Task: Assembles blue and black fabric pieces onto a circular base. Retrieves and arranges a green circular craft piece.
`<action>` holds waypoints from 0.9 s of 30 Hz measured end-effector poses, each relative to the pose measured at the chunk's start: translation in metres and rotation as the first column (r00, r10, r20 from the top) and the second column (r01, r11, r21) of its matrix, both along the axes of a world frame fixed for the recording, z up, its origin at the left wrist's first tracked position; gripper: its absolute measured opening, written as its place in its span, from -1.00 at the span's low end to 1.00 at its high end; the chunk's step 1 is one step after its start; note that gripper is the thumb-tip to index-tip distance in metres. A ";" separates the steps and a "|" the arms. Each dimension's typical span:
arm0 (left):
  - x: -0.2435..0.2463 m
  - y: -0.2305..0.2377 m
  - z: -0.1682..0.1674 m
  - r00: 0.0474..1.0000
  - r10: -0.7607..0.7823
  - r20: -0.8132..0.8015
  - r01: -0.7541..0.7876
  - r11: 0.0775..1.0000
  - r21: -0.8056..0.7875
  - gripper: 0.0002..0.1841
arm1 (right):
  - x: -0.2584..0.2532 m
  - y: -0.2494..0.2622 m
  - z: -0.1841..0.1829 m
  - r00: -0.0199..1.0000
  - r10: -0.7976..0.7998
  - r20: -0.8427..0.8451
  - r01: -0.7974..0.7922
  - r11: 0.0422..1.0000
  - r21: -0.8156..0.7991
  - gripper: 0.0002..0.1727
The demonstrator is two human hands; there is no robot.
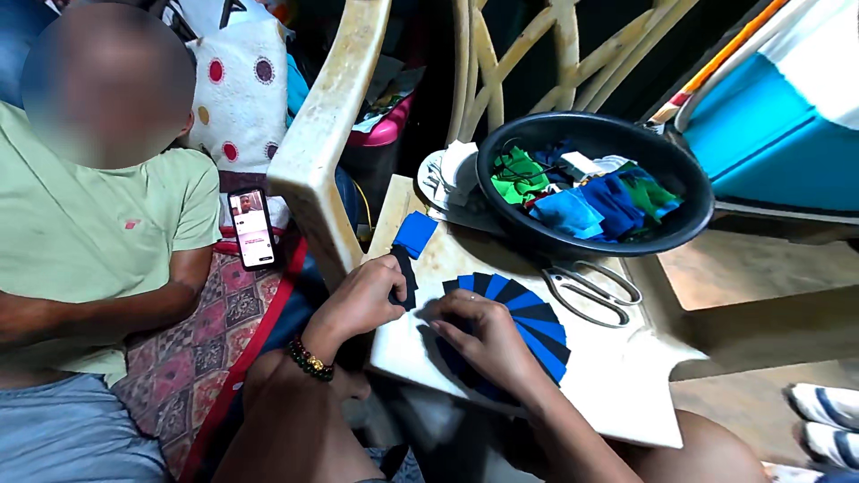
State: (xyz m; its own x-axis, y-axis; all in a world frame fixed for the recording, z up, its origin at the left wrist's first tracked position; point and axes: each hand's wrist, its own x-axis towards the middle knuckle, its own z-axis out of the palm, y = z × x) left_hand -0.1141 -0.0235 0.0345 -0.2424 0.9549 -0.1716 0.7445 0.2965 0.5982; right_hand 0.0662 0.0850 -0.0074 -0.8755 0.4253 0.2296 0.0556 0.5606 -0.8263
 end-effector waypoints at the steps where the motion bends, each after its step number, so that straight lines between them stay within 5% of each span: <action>1: 0.000 0.000 0.000 1.000 0.008 0.014 -0.008 1.000 0.000 -0.89 | -0.008 -0.001 0.004 0.998 -0.008 0.065 0.013 0.997 -0.082 -0.81; 9: -0.008 -0.001 0.001 0.979 0.120 0.165 -0.126 0.992 0.027 -0.84 | -0.054 0.009 0.013 0.959 -0.117 0.260 0.189 0.943 -0.273 -0.76; 27: -0.003 0.001 -0.005 0.976 0.170 0.137 -0.181 0.980 0.076 -0.83 | -0.061 0.012 0.020 0.956 -0.107 0.274 0.260 0.742 -0.618 -0.68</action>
